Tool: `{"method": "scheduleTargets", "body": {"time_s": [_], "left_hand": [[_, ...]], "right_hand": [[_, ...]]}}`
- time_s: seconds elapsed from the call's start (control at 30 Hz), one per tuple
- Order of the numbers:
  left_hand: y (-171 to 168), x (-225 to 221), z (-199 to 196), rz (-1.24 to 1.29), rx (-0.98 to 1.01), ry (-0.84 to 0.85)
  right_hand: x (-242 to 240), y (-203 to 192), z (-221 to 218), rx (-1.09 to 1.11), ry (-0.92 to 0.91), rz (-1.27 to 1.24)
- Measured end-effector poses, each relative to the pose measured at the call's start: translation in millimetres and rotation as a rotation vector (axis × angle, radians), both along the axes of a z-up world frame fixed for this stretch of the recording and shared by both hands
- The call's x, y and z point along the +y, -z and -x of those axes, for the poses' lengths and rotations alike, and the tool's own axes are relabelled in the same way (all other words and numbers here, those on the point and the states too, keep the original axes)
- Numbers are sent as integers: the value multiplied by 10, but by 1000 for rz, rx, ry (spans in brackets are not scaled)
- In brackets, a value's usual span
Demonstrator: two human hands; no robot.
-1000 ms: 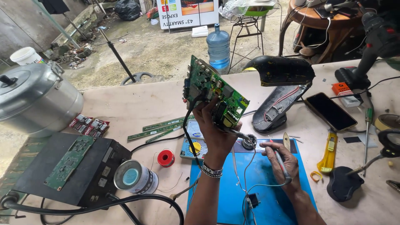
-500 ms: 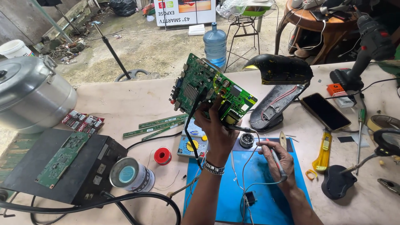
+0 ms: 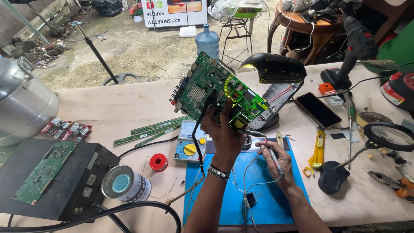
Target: Testing a circuit board with a multimeter to diagnose faults.
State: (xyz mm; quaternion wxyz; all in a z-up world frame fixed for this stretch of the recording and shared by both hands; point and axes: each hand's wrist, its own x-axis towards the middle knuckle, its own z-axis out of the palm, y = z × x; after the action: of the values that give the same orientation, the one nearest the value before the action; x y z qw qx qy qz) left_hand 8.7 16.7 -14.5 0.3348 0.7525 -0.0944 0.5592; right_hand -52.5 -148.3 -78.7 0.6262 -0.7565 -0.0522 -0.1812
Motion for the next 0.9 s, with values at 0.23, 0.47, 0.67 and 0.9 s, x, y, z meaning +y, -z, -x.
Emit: {"method": "scheduleTargets", "body": {"time_s": [0.23, 0.47, 0.67, 0.9], "left_hand": [[9, -6, -19, 33, 3, 24], [-144, 25, 96, 162, 25, 109], [-404, 152, 226, 350, 47, 312], [-521, 249, 229, 537, 58, 573]], "right_hand": [[6, 0, 10, 14, -4, 26], [2, -11, 13, 23, -17, 7], [-40, 83, -10, 15, -41, 43], [-51, 114, -20, 51, -51, 45]]}}
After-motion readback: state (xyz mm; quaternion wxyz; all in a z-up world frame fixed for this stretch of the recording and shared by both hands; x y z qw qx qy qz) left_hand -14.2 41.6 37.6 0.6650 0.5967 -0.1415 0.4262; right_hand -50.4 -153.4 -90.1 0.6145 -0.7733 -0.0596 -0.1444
